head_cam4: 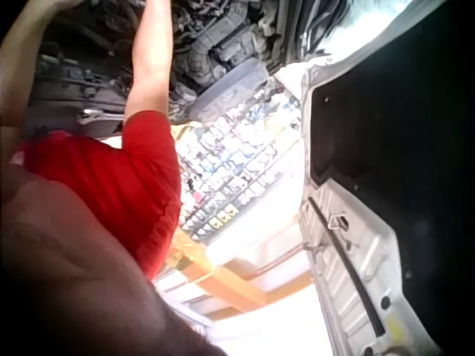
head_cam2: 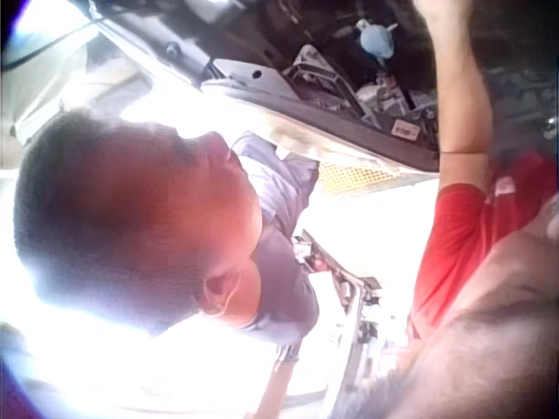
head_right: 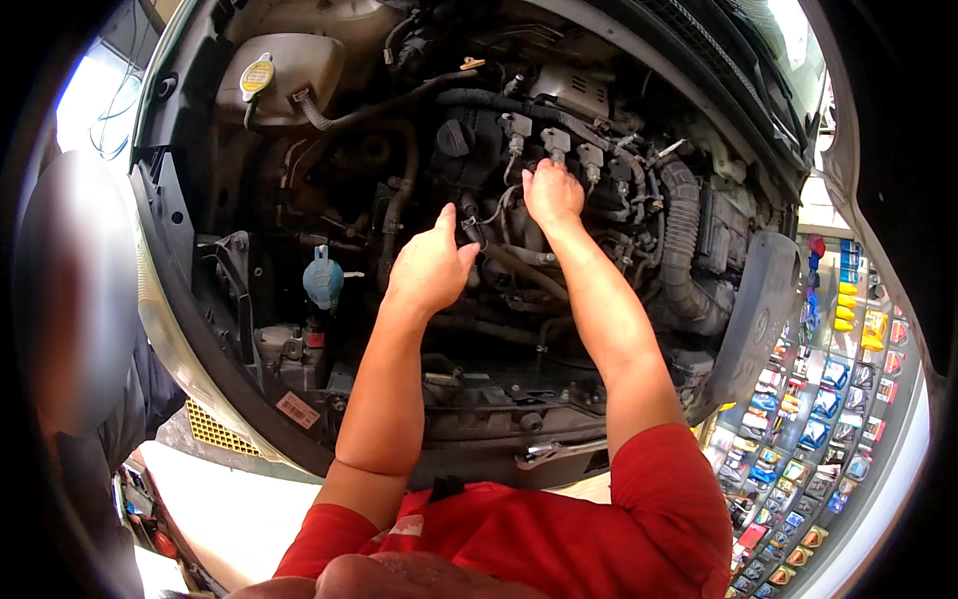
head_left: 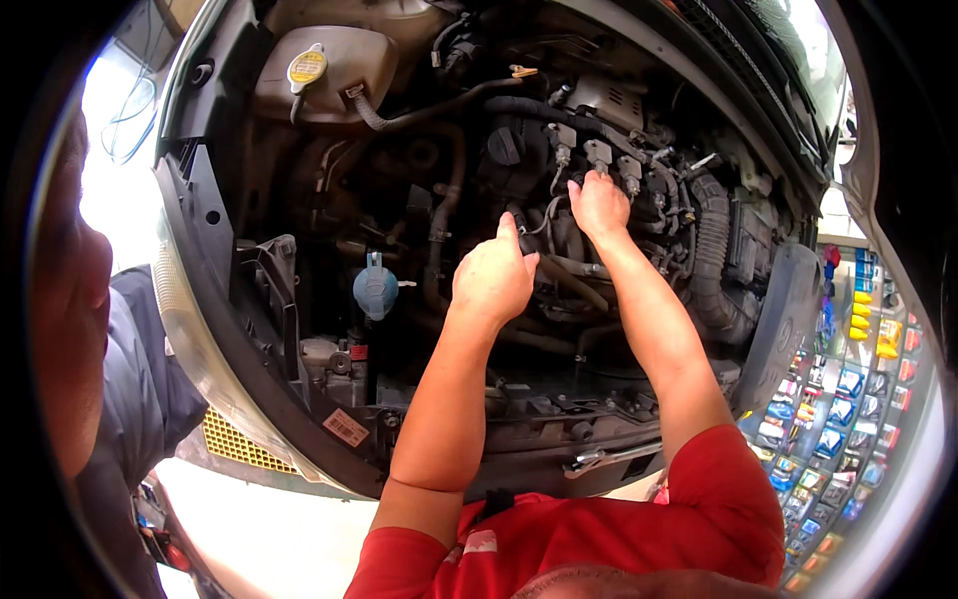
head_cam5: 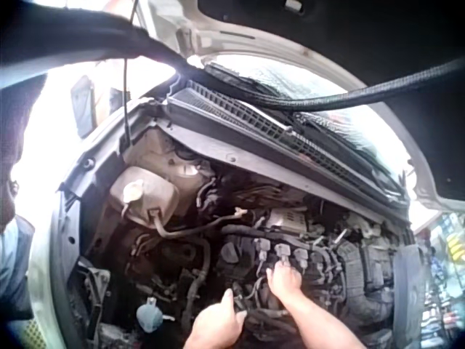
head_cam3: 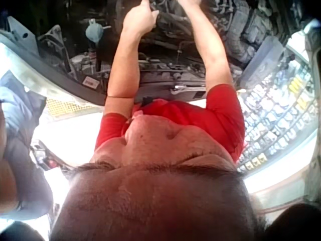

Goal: The person uses a wrench to loosen or tighten components on a car engine, handling a small black part and manipulated engine parts with their hands.

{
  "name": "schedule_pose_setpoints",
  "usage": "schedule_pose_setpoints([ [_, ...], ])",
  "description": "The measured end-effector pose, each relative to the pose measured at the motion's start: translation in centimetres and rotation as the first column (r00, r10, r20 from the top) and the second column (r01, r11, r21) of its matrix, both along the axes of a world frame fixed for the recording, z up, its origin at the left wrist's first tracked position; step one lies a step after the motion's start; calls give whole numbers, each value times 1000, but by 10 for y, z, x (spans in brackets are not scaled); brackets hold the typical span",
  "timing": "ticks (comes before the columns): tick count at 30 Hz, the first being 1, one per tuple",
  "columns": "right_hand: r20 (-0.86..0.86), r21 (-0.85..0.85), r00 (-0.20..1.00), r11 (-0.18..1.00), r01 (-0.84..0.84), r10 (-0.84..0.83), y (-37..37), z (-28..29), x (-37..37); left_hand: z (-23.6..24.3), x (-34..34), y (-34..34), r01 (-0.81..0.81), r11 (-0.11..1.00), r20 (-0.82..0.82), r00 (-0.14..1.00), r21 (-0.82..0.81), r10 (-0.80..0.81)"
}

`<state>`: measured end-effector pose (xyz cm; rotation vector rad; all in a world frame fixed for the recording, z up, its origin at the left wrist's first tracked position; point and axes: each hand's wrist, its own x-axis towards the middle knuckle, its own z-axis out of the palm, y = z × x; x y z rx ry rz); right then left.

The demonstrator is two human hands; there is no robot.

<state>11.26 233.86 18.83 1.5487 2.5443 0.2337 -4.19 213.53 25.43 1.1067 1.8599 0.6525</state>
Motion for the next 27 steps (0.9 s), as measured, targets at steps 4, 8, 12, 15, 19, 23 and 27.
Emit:
schedule_pose_setpoints([
  [4,-42,39,999,999,2,-1,-4,1,-3,-1,-1,-1,-24,999,35,999,24,23],
  [8,-23,29,1000,1000,-3,4,0,-1,-4,-1,0,1,-27,999,35,999,38,26],
  [12,-32,-2,998,999,46,-47,-2,0,-5,-4,1,0,-31,998,27,999,46,29],
  [15,-91,52,996,999,-14,19,-1,-7,4,-6,3,1,-16,999,7,1000,51,15],
  [19,-47,-36,997,998,55,-57,-2,-1,-5,-5,-1,-3,-20,998,34,999,63,18],
  [23,-63,35,998,999,10,-8,-7,-2,-1,-6,0,-4,-20,997,31,999,69,18],
  [27,-27,-67,997,995,76,-78,-1,7,-3,0,3,3,-18,1000,37,999,14,17],
])
